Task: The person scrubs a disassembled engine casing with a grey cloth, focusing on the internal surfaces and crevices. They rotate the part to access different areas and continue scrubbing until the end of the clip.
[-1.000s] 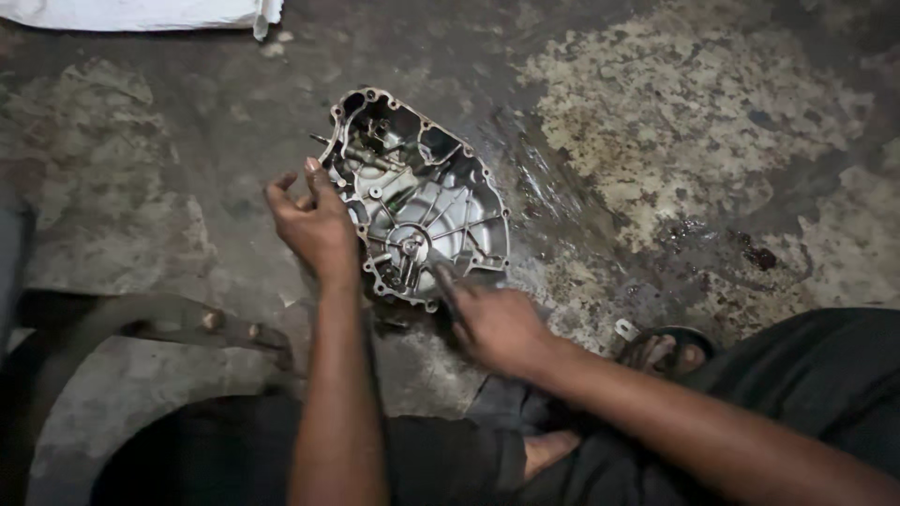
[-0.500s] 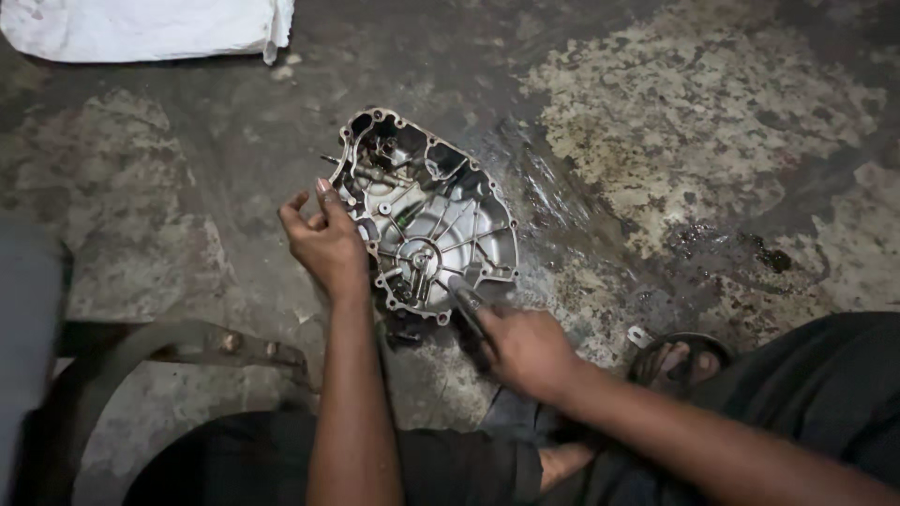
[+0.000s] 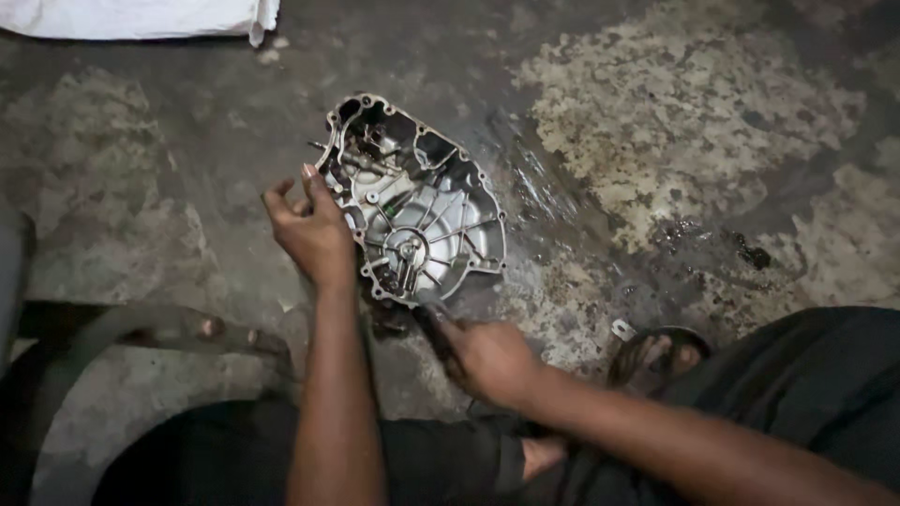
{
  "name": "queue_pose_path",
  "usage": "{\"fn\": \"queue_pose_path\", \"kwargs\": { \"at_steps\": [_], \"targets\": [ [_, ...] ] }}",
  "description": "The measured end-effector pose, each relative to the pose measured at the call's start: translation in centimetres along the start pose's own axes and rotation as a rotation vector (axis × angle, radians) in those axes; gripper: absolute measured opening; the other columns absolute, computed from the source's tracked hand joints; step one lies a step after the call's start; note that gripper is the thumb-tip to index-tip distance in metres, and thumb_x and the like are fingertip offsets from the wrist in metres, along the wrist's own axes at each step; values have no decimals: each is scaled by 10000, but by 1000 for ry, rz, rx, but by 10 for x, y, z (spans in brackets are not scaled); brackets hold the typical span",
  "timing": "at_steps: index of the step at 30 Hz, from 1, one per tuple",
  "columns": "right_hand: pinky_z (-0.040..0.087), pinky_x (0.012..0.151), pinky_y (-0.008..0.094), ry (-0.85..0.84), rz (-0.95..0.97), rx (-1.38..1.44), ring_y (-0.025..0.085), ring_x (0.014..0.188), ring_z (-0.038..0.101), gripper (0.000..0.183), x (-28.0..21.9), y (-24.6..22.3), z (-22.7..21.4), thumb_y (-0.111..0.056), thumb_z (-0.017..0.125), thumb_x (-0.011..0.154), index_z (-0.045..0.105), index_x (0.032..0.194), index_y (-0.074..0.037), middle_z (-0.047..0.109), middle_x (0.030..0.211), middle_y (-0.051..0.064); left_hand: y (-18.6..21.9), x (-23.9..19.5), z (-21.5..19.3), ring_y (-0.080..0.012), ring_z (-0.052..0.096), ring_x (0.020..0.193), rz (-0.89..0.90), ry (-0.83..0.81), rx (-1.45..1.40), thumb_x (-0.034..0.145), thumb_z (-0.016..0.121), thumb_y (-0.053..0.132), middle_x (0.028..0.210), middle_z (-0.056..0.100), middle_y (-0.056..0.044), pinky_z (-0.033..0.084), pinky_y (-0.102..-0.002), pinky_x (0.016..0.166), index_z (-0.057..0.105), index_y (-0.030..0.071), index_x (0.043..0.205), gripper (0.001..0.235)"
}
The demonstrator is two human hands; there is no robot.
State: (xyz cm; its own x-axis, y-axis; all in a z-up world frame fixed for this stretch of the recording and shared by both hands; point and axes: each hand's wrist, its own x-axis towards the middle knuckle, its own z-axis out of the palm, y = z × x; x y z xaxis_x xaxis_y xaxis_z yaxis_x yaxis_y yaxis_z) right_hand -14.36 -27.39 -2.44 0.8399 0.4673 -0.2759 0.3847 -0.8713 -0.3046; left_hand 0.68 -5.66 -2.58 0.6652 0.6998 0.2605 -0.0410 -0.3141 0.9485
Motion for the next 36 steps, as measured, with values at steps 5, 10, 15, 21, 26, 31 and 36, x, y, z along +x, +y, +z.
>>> {"fn": "queue_pose_path", "kwargs": {
  "at_steps": [5, 10, 15, 21, 26, 31, 36],
  "targets": [
    [547, 671, 543, -42, 43, 42, 418, 722, 674, 853, -7, 5, -20, -255, 628, 852, 260, 1610, -120, 697, 833, 219, 11, -3, -4, -110, 566, 572, -60, -52, -98, 1004, 699, 309, 673, 644, -64, 429, -304, 516, 562, -1, 1178, 380],
    [555, 683, 534, 21, 85, -45, 394, 757, 685, 720, 7, 28, -11, -306, 643, 884, 356, 1507, -86, 701, 872, 199, 7, 2, -1, -101, 549, 556, -62, -44, -60, 1018, 699, 319, 659, 647, -59, 408, -301, 499, 571, 3, 1172, 375],
    [553, 669, 527, 6, 19, 92, 410, 742, 676, 721, -6, -3, 0, -255, 653, 851, 406, 1516, -124, 694, 912, 219, 4, 1, 4, -98, 547, 568, -72, -47, -93, 1013, 700, 330, 670, 650, -48, 408, -301, 496, 567, 4, 1182, 391],
    [569, 665, 498, 57, 92, -7, 370, 709, 692, 648, 2, 46, 4, -231, 600, 876, 441, 1497, -133, 699, 832, 199, 3, 2, -2, -101, 581, 574, -67, -43, -87, 1014, 705, 333, 669, 651, -52, 437, -299, 513, 569, 9, 1176, 387],
    [550, 649, 545, -11, 127, 64, 399, 744, 677, 585, -6, 24, 17, -281, 645, 845, 507, 1406, -189, 685, 901, 209, 8, 3, -3, -126, 557, 577, -72, -40, -35, 1009, 706, 338, 666, 637, -68, 428, -321, 528, 576, 12, 1186, 393],
    [556, 764, 542, 68, 62, 125, 426, 830, 682, 479, -14, 20, 9, -301, 650, 862, 558, 1306, -144, 695, 951, 217, 12, -1, -6, -139, 579, 574, -79, -45, 0, 1010, 696, 365, 665, 654, -57, 459, -328, 546, 568, 14, 1194, 416],
    [531, 777, 559, 111, 216, 215, 453, 872, 667, 615, -7, 35, 10, -255, 629, 819, 501, 1415, -179, 685, 1067, 222, 9, 2, -3, -139, 571, 578, -38, -21, -32, 997, 713, 347, 662, 621, -66, 460, -330, 551, 588, 9, 1163, 397]
  ]
}}
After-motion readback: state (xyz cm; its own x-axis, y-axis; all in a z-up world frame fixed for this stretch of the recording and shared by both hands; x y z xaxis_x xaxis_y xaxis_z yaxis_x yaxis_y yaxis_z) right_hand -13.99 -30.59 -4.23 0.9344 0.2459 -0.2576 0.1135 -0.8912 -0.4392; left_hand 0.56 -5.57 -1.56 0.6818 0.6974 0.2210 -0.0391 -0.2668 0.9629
